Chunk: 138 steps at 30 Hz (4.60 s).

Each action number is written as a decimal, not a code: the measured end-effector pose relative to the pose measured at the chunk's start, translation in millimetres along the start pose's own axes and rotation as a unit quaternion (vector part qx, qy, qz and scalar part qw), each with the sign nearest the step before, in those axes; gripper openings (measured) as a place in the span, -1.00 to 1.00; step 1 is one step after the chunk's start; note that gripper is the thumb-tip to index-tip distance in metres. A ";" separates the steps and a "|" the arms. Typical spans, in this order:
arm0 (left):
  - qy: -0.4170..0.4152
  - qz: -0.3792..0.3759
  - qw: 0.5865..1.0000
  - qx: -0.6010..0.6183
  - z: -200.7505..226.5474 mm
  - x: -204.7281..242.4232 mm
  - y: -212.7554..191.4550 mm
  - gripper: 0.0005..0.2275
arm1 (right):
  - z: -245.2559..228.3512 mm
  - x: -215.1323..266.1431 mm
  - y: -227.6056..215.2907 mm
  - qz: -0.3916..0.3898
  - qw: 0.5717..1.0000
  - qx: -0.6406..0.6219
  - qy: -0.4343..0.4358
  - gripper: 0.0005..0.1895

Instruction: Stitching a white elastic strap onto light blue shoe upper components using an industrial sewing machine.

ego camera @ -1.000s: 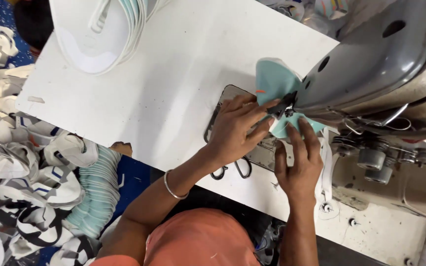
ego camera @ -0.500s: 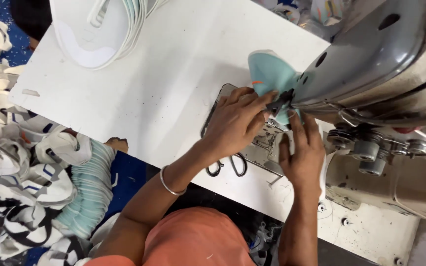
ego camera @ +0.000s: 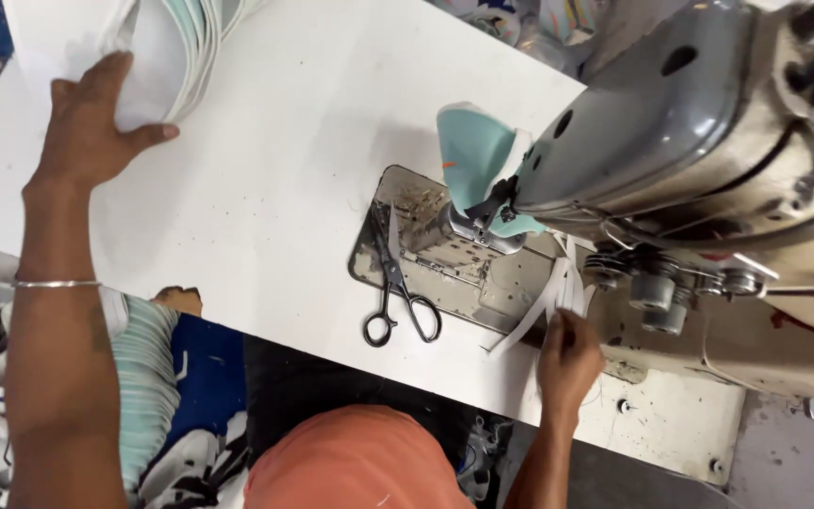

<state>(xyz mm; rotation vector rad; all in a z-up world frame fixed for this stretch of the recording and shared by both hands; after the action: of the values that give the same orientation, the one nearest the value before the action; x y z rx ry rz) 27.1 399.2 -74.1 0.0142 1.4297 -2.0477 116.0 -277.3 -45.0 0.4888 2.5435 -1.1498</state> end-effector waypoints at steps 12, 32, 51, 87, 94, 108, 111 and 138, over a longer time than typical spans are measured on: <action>-0.097 -0.094 0.991 0.003 126.6 181.6 41.7 -0.05 | 108.7 -7.9 58.2 -0.032 0.987 0.061 -0.144 -0.79; -0.145 -0.125 0.895 0.403 232.4 167.3 -32.7 -0.71 | -14.4 84.6 -3.6 -0.254 0.829 -0.448 0.217 -0.98; 0.037 -0.136 0.878 0.458 343.6 182.3 -41.1 -0.60 | -150.7 97.4 12.7 -0.327 0.873 -0.273 0.237 -0.91; 0.004 -0.136 0.864 0.485 343.6 178.1 -29.3 -0.73 | -127.9 67.0 19.2 -0.304 0.904 -0.264 0.142 -0.89; 0.018 -0.118 0.875 0.469 343.3 176.8 -21.9 -0.69 | -127.1 64.6 23.8 -0.293 0.902 -0.266 0.170 -0.88; 0.061 -0.104 0.860 0.496 358.2 126.0 -14.2 -0.85 | -162.3 7.9 30.3 -0.295 0.920 -0.223 0.132 -0.76; 0.124 -0.062 0.877 0.460 373.7 90.4 -21.5 -0.83 | -190.3 -24.5 29.7 -0.270 0.931 -0.217 0.113 -0.64; 0.067 -0.121 0.898 0.418 374.2 51.8 9.1 -0.80 | -181.9 -51.8 13.4 -0.155 0.985 0.060 0.046 -0.32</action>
<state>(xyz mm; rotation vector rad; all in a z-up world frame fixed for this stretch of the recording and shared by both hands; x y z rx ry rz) 115.7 54.7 53.5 0.3549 0.5308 -2.7651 143.4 -139.4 82.2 0.1796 2.7096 -1.4230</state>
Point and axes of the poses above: each hand's wrist, its own x-axis away from the middle knuckle, its own y-axis out of the palm, z = x × y, the point moved 8 cm from there along -x, towards the middle knuckle, and after that the axes turned 11 degrees about z, right-handed, at the moved point
